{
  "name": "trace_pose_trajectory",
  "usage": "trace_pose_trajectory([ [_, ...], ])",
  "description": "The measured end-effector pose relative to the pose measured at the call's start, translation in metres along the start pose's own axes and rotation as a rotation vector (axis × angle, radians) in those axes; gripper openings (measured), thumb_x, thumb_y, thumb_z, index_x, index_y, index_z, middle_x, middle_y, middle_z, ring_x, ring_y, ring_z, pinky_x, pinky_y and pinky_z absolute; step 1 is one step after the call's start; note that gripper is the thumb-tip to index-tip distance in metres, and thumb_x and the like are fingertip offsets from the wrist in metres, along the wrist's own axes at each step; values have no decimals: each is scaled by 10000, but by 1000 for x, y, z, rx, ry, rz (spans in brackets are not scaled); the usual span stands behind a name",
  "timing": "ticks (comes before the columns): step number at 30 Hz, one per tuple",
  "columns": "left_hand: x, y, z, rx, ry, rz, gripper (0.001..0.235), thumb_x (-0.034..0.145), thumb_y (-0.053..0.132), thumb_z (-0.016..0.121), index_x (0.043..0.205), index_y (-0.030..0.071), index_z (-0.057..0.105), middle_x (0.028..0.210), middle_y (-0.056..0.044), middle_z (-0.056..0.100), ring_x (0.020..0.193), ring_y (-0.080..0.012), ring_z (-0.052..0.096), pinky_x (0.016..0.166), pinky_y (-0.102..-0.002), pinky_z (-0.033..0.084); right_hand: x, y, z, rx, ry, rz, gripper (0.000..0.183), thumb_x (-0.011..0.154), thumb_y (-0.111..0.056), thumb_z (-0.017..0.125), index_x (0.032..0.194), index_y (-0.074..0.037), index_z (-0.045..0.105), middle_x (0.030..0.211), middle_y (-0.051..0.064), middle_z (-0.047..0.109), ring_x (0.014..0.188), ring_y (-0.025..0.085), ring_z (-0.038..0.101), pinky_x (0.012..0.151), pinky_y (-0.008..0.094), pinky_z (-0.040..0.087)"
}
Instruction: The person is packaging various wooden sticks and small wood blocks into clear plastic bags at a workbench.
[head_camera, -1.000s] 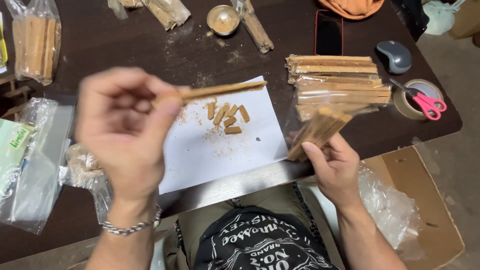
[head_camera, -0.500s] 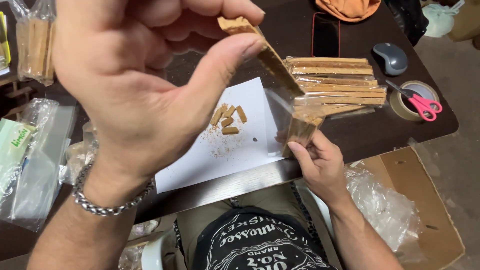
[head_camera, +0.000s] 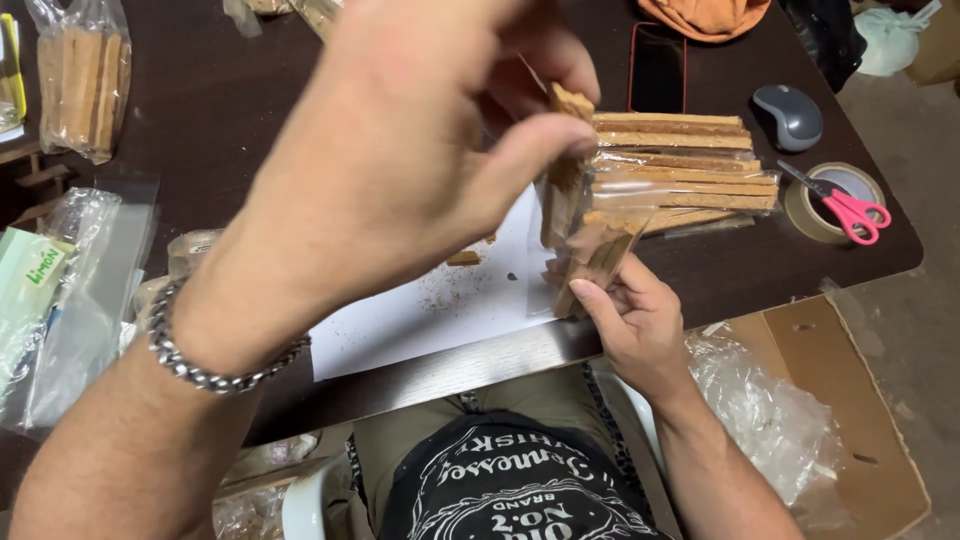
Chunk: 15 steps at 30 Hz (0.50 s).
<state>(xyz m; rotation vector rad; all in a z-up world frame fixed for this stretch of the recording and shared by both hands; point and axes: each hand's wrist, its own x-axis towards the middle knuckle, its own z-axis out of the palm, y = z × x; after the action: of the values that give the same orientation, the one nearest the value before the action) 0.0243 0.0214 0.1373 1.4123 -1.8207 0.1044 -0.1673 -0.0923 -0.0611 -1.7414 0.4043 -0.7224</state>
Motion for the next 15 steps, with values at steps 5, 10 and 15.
trace_pose_trajectory([
  [5, 9, 4, 9, -21, -68, -36, 286, 938, -21, 736, 1041, 14, 471, 930, -58, 716, 776, -170, 725, 717, -302, 585, 3, 0, 4, 125, 14, 95, 271, 974, -71, 606, 1208, 59, 648, 1082, 186, 776, 949, 227, 781, 853, 295, 660],
  [10, -2, -2, 12, -34, -70, -102, 477, 1018, 88, 799, 1377, 44, 488, 1059, -60, 743, 934, -156, 756, 893, -271, 645, 2, 16, 2, 115, 28, 40, 185, 984, -78, 633, 1127, 35, 667, 863, 85, 733, 744, 144, 729, 712, 238, 639],
  [15, -10, -7, 18, -76, -75, -163, 366, 955, 170, 826, 1180, 23, 578, 991, -40, 698, 840, -135, 677, 758, -265, 568, 5, 17, 0, 231, 13, 18, 246, 969, -48, 638, 1184, 71, 646, 1070, 171, 755, 905, 221, 767, 820, 295, 675],
])
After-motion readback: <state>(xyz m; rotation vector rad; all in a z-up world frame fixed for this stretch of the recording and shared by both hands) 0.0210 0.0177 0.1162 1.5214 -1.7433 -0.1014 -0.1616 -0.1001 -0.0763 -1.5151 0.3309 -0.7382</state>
